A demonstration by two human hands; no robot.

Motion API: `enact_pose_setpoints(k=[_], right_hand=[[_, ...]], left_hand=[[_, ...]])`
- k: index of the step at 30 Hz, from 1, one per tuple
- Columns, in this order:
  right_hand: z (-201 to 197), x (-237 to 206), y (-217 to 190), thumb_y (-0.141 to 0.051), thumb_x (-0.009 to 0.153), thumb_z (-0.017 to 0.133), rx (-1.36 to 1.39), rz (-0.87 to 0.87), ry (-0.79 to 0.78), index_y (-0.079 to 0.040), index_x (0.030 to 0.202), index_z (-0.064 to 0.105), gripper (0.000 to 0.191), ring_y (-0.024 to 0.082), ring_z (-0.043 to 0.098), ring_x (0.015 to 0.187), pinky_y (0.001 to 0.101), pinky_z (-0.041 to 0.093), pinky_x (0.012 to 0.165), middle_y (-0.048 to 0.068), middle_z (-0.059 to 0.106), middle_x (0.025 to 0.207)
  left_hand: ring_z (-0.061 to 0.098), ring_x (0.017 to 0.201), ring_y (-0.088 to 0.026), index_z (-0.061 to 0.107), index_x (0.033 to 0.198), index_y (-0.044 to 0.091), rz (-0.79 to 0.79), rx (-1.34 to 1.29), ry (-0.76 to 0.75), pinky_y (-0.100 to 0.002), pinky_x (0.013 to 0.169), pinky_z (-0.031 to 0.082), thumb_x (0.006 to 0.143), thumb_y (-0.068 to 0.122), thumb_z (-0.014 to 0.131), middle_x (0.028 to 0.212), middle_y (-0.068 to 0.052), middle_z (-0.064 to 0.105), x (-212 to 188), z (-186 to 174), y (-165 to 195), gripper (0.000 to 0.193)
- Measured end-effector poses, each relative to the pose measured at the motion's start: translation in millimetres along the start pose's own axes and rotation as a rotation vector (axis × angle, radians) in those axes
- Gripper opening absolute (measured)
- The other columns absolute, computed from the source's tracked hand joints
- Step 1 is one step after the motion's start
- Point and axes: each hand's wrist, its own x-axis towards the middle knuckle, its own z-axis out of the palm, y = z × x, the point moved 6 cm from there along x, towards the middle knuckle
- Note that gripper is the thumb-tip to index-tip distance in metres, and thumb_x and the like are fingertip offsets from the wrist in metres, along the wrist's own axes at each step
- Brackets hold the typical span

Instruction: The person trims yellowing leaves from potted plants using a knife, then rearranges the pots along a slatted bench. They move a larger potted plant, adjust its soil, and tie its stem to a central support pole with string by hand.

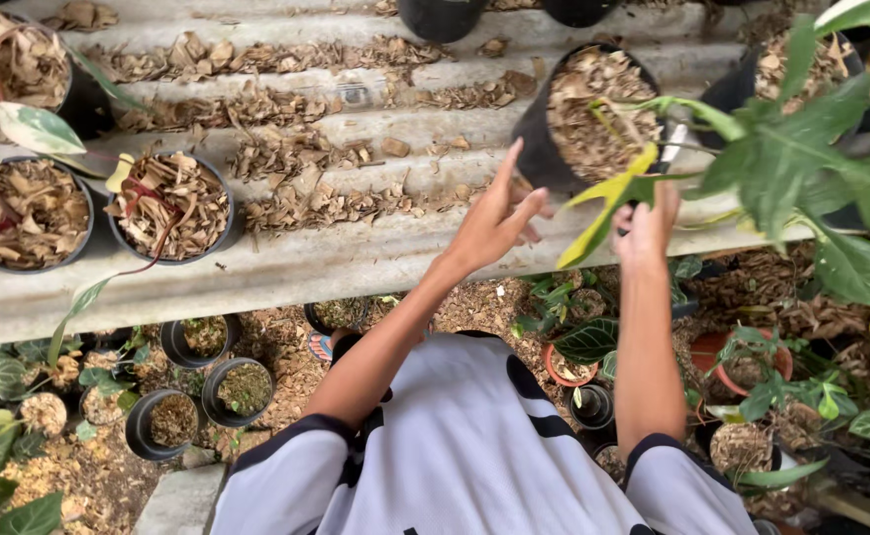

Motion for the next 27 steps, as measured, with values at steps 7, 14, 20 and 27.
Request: enact_pose_setpoints(k=[7, 14, 20, 27], right_hand=[[24, 73, -30, -0.014, 0.104, 0.061, -0.127, -0.207, -0.053, -0.007, 0.110, 0.052, 0.012, 0.008, 0.051, 0.055, 0.0235, 0.034, 0.041, 0.007, 0.066, 0.091], [31, 122, -20, -0.023, 0.107, 0.058, -0.008, -0.199, -0.044, -0.011, 0.111, 0.053, 0.014, 0.010, 0.052, 0.056, 0.0245, 0.036, 0.044, 0.003, 0.061, 0.090], [97, 156, -10, -0.033, 0.109, 0.065, 0.030, -0.235, -0.062, -0.014, 0.130, 0.065, 0.029, 0.013, 0.077, 0.086, 0.0326, 0.064, 0.065, 0.001, 0.075, 0.111], [118, 140, 26, -0.049, 0.101, 0.065, 0.188, -0.066, -0.057, -0.018, 0.108, 0.061, 0.033, 0.014, 0.054, 0.055, 0.0272, 0.038, 0.045, 0.002, 0.060, 0.080]], left_hand=[[0.074, 0.072, -0.014, 0.046, 0.149, 0.006, 0.013, -0.053, 0.240, -0.026, 0.059, 0.061, 0.106, 0.017, 0.052, 0.100, -0.010, 0.076, -56, -73, -29, 0.045], [0.073, 0.073, -0.012, 0.054, 0.138, 0.005, -0.031, -0.091, 0.409, -0.024, 0.060, 0.057, 0.106, 0.015, 0.052, 0.101, -0.009, 0.075, -95, -142, -55, 0.033], [0.073, 0.072, -0.012, 0.057, 0.134, 0.007, -0.003, -0.112, 0.497, -0.024, 0.059, 0.057, 0.107, 0.016, 0.051, 0.099, -0.008, 0.074, -54, -209, -54, 0.030], [0.073, 0.072, -0.011, 0.059, 0.133, 0.006, -0.009, -0.103, 0.469, -0.024, 0.059, 0.057, 0.105, 0.017, 0.054, 0.099, -0.008, 0.075, -44, -231, -61, 0.030]])
